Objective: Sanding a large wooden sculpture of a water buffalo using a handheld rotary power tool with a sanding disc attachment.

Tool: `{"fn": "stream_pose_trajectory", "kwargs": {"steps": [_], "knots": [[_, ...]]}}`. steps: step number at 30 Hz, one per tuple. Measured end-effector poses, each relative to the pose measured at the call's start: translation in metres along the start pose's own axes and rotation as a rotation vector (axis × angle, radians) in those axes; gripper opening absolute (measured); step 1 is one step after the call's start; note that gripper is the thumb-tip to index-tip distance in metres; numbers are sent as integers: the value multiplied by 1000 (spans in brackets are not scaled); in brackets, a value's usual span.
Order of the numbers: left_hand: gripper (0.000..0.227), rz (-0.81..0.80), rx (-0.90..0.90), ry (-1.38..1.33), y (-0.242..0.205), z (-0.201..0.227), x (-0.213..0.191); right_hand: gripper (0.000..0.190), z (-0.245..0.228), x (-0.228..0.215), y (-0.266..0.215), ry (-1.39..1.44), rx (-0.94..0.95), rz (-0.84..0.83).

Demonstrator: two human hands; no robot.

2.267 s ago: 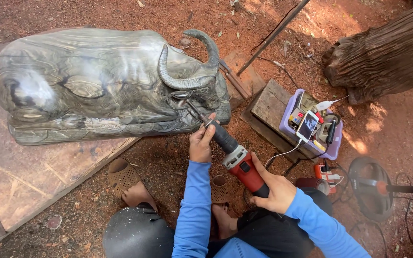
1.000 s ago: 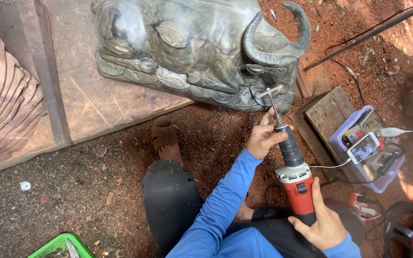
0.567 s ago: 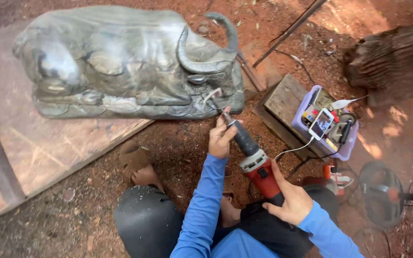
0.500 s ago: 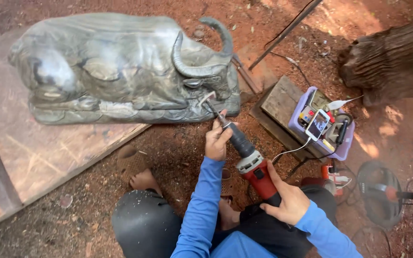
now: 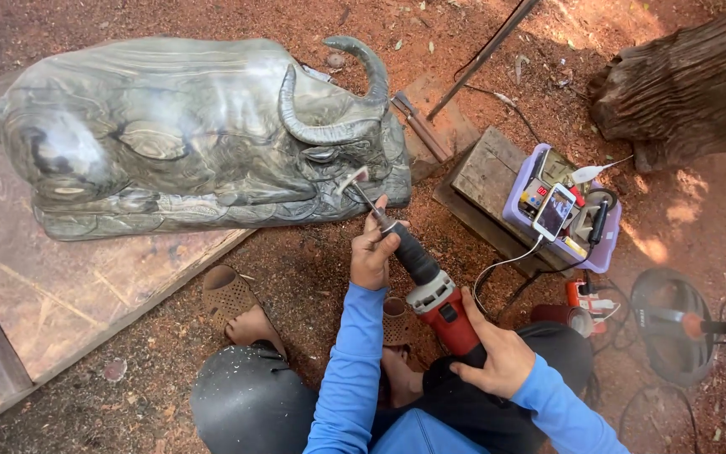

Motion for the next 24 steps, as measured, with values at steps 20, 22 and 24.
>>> {"fn": "stream_pose_trajectory", "kwargs": {"steps": [20, 22, 24], "knots": [[34, 69, -23, 255, 6, 3, -17, 128, 2, 21, 18, 55, 55, -64], [45, 32, -39, 133, 7, 6, -16, 130, 1, 13, 18, -22, 0, 73], [36, 31, -24, 123, 5, 7, -18, 131, 5, 17, 20, -51, -43, 86]]}}
Point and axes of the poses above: each hand's wrist, its own y-axis towards the middle knuckle, its own x-axis out of the palm, z = x × y, the point moved 5 cm from there along y, towards the middle knuckle, and after that the axes turned 5 degrees about -y, right-handed, at the moved point
